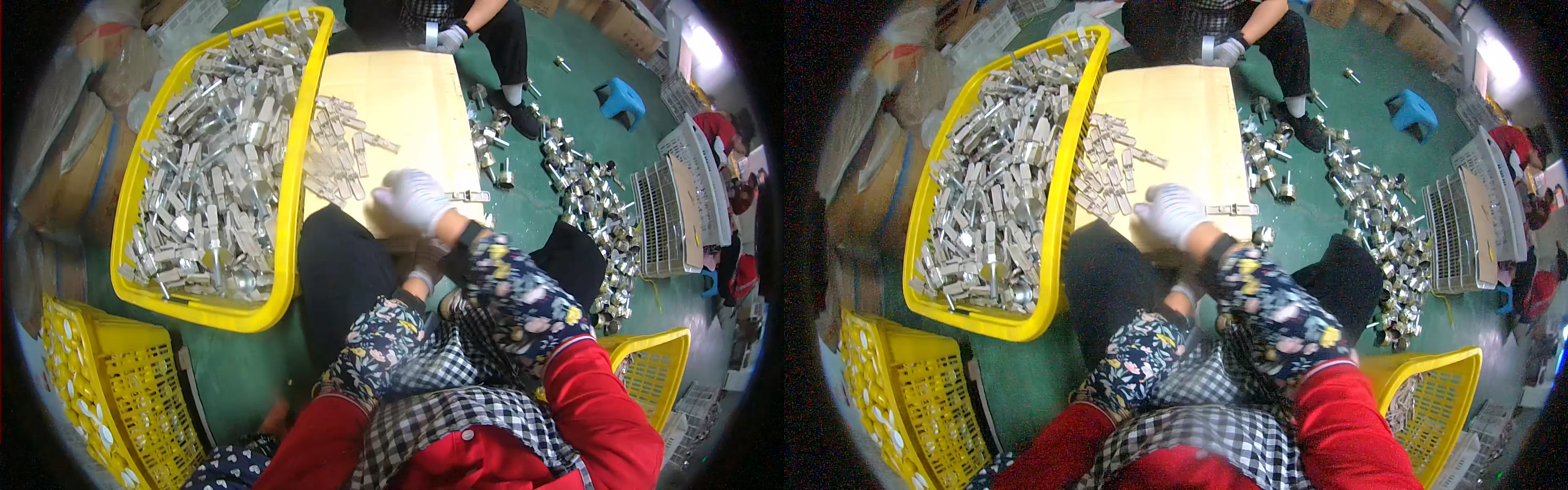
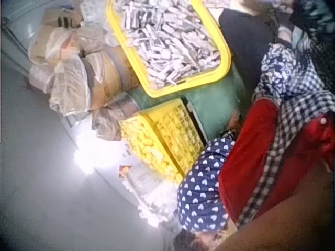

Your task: Assembling metal door lock components and placing them on a cardboard board for sorting.

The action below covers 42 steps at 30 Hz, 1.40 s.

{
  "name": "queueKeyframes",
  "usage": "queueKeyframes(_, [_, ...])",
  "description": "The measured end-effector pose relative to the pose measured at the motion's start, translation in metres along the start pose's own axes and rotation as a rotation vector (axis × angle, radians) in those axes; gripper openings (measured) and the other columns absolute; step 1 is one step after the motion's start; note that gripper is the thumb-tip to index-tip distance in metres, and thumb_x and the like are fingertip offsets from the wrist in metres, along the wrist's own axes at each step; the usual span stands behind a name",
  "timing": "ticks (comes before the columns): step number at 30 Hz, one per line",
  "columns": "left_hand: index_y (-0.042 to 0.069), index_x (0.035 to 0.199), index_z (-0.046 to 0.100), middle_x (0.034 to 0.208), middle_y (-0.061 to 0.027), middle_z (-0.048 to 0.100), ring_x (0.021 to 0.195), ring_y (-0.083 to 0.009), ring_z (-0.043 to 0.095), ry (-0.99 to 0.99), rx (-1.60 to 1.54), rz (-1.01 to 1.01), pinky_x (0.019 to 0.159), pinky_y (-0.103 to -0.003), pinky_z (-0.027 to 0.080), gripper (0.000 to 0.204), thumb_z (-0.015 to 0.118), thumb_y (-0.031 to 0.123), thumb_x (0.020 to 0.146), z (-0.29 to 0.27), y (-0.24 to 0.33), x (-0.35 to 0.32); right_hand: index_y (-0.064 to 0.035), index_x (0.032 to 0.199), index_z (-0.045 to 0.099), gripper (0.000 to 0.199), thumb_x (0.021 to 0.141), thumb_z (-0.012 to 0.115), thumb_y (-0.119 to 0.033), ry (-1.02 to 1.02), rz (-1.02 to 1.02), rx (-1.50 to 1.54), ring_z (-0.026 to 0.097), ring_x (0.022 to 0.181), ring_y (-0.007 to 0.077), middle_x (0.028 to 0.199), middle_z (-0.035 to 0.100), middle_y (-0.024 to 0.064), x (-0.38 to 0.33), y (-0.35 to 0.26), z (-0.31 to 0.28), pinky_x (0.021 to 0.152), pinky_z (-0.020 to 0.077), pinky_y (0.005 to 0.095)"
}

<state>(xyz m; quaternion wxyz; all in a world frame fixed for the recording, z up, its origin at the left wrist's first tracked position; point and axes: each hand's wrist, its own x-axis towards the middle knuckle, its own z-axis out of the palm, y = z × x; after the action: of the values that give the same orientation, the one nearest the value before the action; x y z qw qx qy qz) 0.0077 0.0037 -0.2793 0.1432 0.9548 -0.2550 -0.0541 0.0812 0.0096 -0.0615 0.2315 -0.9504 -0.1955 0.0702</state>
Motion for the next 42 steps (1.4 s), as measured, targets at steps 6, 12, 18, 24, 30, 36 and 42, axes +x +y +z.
queueKeyframes(6, [0.013,0.104,0.060,0.096,-0.0065,0.064,0.089,-0.0241,0.060,0.215,-0.591,0.086,0.080,-0.040,0.042,0.031,0.036,0.026,0.091,0.003,-0.001,0.017,-0.0036,0.097,0.061,0.037,0.081,0.054,-0.037,-0.079,0.276,-0.023,0.057,0.096,0.0312,0.104,0.057,0.0180,0.043,-0.026,0.032,0.080,0.0462,0.0398])
queueKeyframes(12, [0.012,0.103,0.060,0.096,-0.0073,0.064,0.087,-0.0220,0.060,0.477,-1.362,-0.010,0.077,-0.037,0.044,0.027,0.040,0.023,0.089,0.033,-0.002,0.014,-0.0022,0.091,0.062,0.027,0.080,0.056,-0.026,-0.130,0.241,0.001,0.061,0.085,0.0307,0.085,0.064,0.0193,0.046,-0.022,0.009,0.079,0.0468,0.0376])
queueKeyframes(18, [0.000,0.098,0.061,0.085,-0.0100,0.063,0.068,-0.0160,0.059,0.156,-1.299,-0.495,0.059,-0.025,0.047,0.023,0.054,0.018,0.085,-0.093,0.029,-0.009,-0.0052,0.092,0.065,0.021,0.078,0.063,-0.020,0.270,-0.152,0.149,0.061,0.069,0.0173,0.078,0.065,0.0132,0.001,0.077,-0.058,0.064,0.0485,0.0296])
queueKeyframes(24, [0.001,0.081,0.066,0.062,-0.0054,0.062,0.051,-0.0096,0.053,0.085,-1.573,-0.655,0.047,-0.022,0.042,0.022,0.059,0.022,0.083,-0.106,0.032,-0.017,0.0005,0.094,0.064,0.029,0.075,0.062,-0.022,0.076,0.322,0.643,0.060,0.076,0.0191,0.083,0.065,0.0117,-0.015,0.163,-0.051,0.073,0.0476,0.0296])
queueKeyframes(30, [0.000,0.085,0.065,0.065,-0.0067,0.063,0.051,-0.0088,0.054,0.161,-1.540,-0.640,0.045,-0.018,0.041,0.021,0.058,0.020,0.084,-0.106,0.034,-0.021,0.0011,0.094,0.065,0.030,0.075,0.062,-0.022,0.036,0.303,0.629,0.060,0.070,0.0181,0.078,0.065,0.0110,-0.020,0.179,-0.030,0.068,0.0489,0.0302])
queueKeyframes(36, [-0.002,0.091,0.064,0.070,-0.0089,0.065,0.054,-0.0098,0.057,0.148,-1.527,-0.660,0.047,-0.018,0.042,0.023,0.058,0.019,0.084,-0.104,0.034,-0.022,0.0007,0.095,0.065,0.031,0.074,0.062,-0.023,-0.022,0.283,0.630,0.062,0.073,0.0196,0.082,0.065,0.0130,-0.022,0.191,-0.026,0.070,0.0489,0.0304])
queueKeyframes(42, [-0.002,0.098,0.061,0.071,-0.0091,0.065,0.055,-0.0109,0.058,0.170,-1.586,-0.628,0.048,-0.019,0.043,0.025,0.058,0.019,0.083,-0.109,0.032,-0.020,0.0006,0.094,0.065,0.032,0.074,0.062,-0.024,0.009,0.278,0.640,0.062,0.073,0.0200,0.082,0.065,0.0137,-0.016,0.188,-0.031,0.070,0.0488,0.0302])
